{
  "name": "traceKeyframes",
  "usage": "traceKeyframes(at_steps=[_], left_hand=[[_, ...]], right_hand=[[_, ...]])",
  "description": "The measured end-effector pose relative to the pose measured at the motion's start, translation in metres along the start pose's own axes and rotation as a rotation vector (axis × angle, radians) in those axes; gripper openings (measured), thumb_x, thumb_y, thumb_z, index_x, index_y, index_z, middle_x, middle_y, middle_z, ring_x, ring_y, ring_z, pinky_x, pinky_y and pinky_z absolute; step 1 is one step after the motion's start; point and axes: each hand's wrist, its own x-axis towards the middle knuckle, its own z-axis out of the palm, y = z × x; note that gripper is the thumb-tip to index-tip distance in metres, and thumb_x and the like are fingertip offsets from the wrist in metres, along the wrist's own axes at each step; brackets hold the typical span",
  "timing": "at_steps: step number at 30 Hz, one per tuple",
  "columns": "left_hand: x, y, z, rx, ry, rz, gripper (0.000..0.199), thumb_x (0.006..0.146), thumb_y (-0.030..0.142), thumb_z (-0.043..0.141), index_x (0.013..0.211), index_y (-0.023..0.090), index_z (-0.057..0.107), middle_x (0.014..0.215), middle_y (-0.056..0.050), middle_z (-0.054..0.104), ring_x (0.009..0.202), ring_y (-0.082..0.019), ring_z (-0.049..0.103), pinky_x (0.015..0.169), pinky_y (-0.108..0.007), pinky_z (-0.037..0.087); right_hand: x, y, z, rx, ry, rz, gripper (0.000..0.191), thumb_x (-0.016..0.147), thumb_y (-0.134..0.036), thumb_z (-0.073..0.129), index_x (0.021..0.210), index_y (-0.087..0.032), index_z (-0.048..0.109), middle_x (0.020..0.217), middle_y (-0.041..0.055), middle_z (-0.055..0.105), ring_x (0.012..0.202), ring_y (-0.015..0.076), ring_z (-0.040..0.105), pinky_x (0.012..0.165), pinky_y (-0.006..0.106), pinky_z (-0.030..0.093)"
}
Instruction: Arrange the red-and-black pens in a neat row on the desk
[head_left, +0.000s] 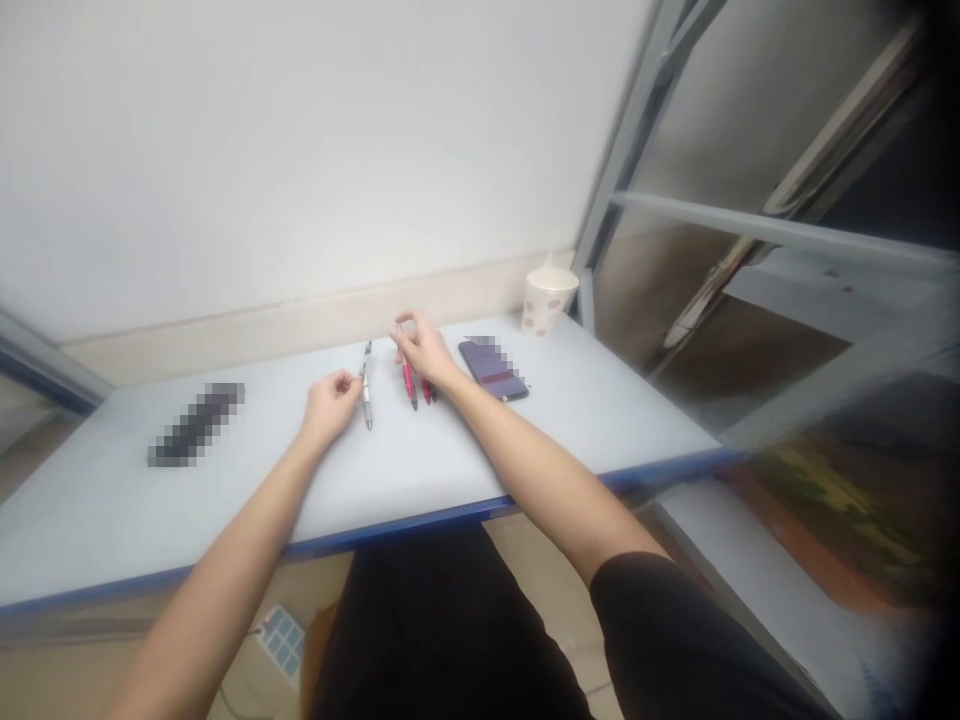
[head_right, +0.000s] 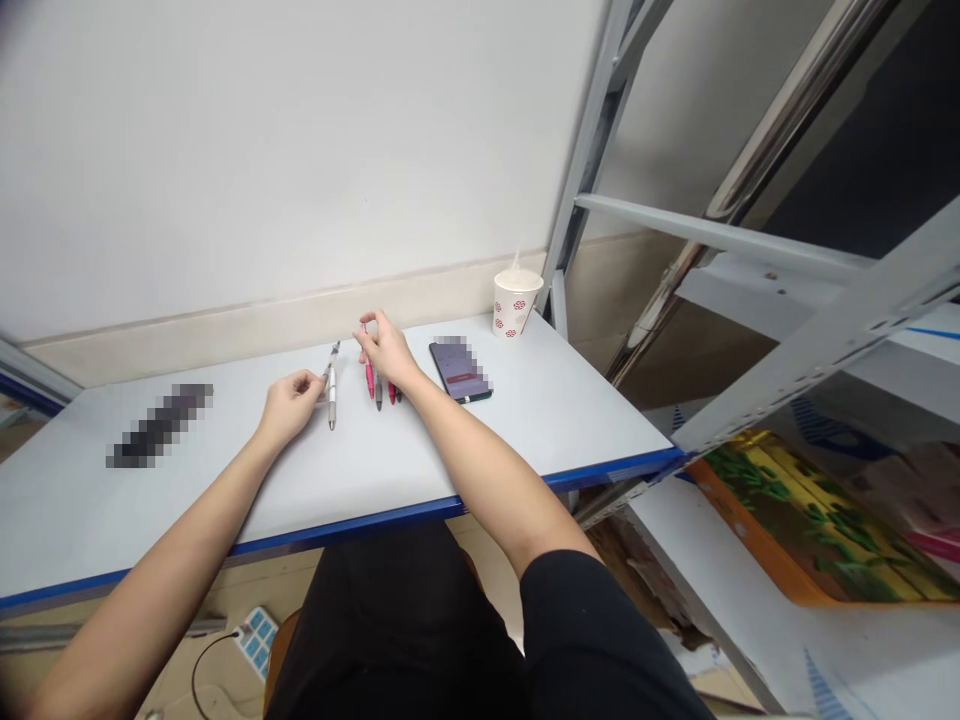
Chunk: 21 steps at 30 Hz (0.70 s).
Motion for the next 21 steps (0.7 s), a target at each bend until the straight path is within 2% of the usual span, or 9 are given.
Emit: traceKeyframes(at_steps=[4, 8, 12, 17, 21], left_hand=[[0.001, 0.002, 0.001, -0.164, -0.016, -0.029, 0.031, 0.082, 0.046, 0.058, 0.064, 0.02, 0.057, 0.062, -0.001, 0.059, 0.064, -0.016, 0.054, 0.064, -0.027, 0.041], [0.003, 0.008, -0.001, -0.58, -0.112, -0.239, 0.025, 0.08, 0.043, 0.06, 0.071, 0.019, 0.057, 0.058, 0.003, 0.048, 0.049, -0.011, 0.04, 0.049, -0.025, 0.03], [0.006, 0.013, -0.011, -0.881, -0.147, -0.37, 0.02, 0.077, 0.035, 0.064, 0.073, 0.018, 0.054, 0.06, 0.004, 0.046, 0.05, -0.007, 0.04, 0.049, -0.022, 0.034], [0.006, 0.017, -0.017, -0.982, -0.181, -0.329, 0.015, 0.076, 0.029, 0.062, 0.076, 0.018, 0.052, 0.064, 0.003, 0.049, 0.054, -0.008, 0.046, 0.053, -0.021, 0.04], [0.001, 0.019, -0.017, -0.973, -0.262, -0.272, 0.022, 0.068, 0.025, 0.069, 0.082, 0.018, 0.053, 0.068, 0.002, 0.057, 0.057, -0.009, 0.053, 0.053, -0.02, 0.042]], right_hand=[[-0.002, 0.002, 0.003, -0.01, -0.07, 0.026, 0.02, 0.1, -0.035, 0.054, 0.114, -0.021, 0.047, 0.063, -0.0066, 0.063, 0.054, 0.0125, 0.057, 0.058, 0.021, 0.042], [-0.004, 0.0, 0.003, 0.01, -0.114, 0.075, 0.021, 0.101, -0.033, 0.054, 0.116, -0.022, 0.045, 0.061, -0.0069, 0.061, 0.049, 0.0119, 0.053, 0.054, 0.02, 0.04], [-0.007, -0.004, 0.002, 0.003, -0.156, 0.085, 0.013, 0.102, -0.03, 0.052, 0.109, -0.022, 0.045, 0.062, -0.0058, 0.061, 0.046, 0.0106, 0.051, 0.049, 0.018, 0.038], [-0.006, -0.002, 0.002, 0.075, -0.122, 0.125, 0.023, 0.1, -0.03, 0.057, 0.117, -0.023, 0.043, 0.062, -0.0072, 0.061, 0.041, 0.0096, 0.047, 0.044, 0.017, 0.037], [-0.004, 0.002, 0.002, 0.061, -0.14, 0.128, 0.012, 0.101, -0.026, 0.054, 0.109, -0.022, 0.046, 0.058, -0.0075, 0.059, 0.039, 0.0087, 0.045, 0.042, 0.016, 0.035]])
